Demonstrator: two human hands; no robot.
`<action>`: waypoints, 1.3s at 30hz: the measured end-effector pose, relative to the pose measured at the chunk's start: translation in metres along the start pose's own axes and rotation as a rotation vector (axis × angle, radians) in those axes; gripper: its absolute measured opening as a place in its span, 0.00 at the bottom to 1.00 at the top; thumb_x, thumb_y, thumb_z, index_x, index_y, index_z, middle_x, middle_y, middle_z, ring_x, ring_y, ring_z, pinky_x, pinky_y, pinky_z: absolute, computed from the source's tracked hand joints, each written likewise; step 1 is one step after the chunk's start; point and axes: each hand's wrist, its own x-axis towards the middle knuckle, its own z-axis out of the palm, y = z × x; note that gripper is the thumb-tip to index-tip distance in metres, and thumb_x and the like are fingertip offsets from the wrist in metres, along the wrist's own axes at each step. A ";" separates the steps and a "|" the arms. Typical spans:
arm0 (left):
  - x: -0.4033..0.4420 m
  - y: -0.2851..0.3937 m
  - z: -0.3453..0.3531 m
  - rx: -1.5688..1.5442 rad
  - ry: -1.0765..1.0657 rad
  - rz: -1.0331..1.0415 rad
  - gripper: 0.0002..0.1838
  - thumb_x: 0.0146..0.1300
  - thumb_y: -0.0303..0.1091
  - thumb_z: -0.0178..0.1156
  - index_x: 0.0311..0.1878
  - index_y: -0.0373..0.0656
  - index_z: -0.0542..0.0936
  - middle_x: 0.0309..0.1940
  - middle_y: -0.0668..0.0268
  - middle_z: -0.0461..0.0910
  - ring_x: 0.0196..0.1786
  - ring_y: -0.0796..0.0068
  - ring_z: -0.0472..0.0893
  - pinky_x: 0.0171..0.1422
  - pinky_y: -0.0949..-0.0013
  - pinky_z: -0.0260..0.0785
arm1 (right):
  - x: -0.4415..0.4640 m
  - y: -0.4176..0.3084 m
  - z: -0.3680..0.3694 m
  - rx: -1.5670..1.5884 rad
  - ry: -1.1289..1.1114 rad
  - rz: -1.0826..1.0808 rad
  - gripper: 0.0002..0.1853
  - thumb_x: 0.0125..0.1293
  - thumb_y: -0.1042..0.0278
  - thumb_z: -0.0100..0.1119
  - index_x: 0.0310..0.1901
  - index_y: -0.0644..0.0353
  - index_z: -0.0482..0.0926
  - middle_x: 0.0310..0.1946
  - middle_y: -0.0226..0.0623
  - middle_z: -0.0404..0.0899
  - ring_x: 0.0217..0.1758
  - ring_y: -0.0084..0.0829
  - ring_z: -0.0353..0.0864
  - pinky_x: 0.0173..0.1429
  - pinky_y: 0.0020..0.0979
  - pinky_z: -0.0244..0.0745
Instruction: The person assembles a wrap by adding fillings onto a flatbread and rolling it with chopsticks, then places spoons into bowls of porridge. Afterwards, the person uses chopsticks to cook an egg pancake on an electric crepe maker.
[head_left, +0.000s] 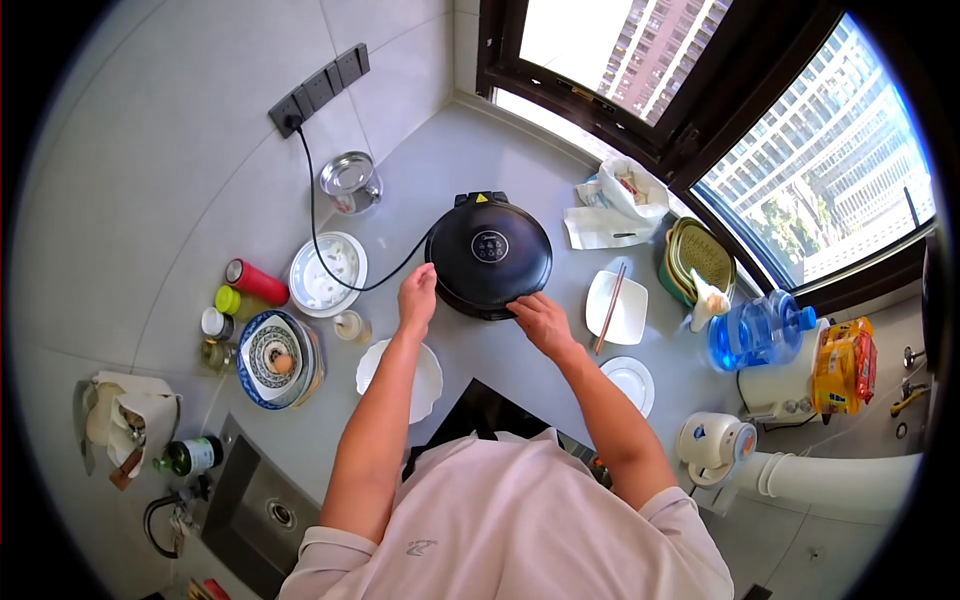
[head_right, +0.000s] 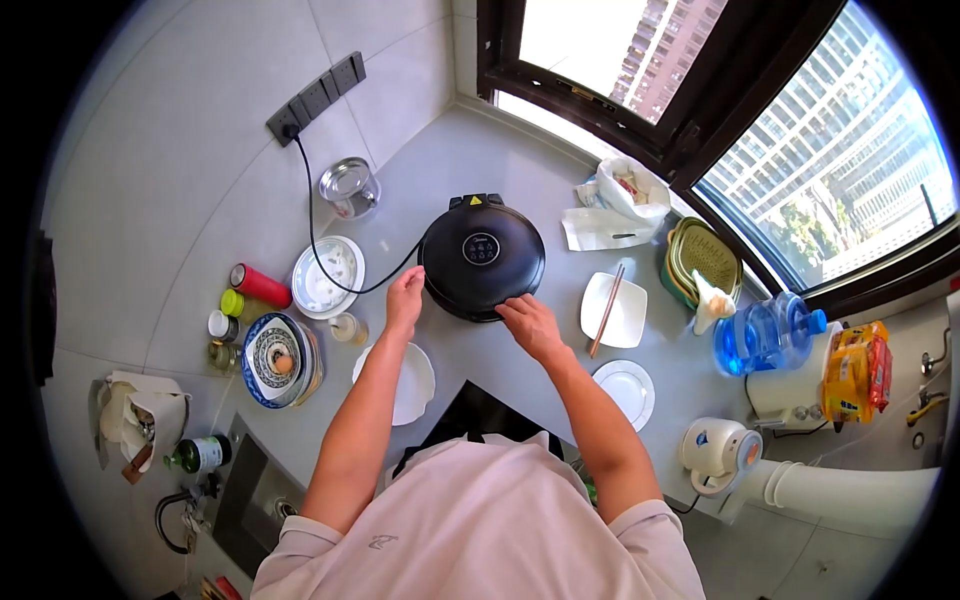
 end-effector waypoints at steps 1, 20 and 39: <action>0.005 0.004 -0.002 0.006 0.001 0.025 0.20 0.77 0.41 0.60 0.62 0.37 0.83 0.51 0.63 0.88 0.54 0.73 0.84 0.62 0.69 0.74 | 0.006 -0.002 -0.004 0.026 0.041 0.024 0.15 0.55 0.75 0.72 0.46 0.54 0.88 0.43 0.31 0.86 0.49 0.37 0.83 0.50 0.39 0.81; 0.108 0.136 -0.014 -0.210 -0.153 0.276 0.37 0.83 0.59 0.44 0.72 0.31 0.75 0.72 0.55 0.76 0.76 0.66 0.71 0.82 0.65 0.55 | 0.278 0.045 -0.076 0.270 0.458 0.587 0.14 0.60 0.59 0.77 0.38 0.59 0.85 0.35 0.39 0.88 0.40 0.41 0.87 0.51 0.38 0.79; 0.179 0.144 0.016 -0.001 -0.022 0.439 0.37 0.81 0.61 0.46 0.72 0.35 0.74 0.70 0.47 0.76 0.75 0.52 0.72 0.80 0.59 0.60 | 0.364 0.116 -0.035 -0.163 0.115 0.460 0.40 0.78 0.30 0.40 0.76 0.54 0.68 0.74 0.41 0.72 0.85 0.46 0.56 0.83 0.54 0.42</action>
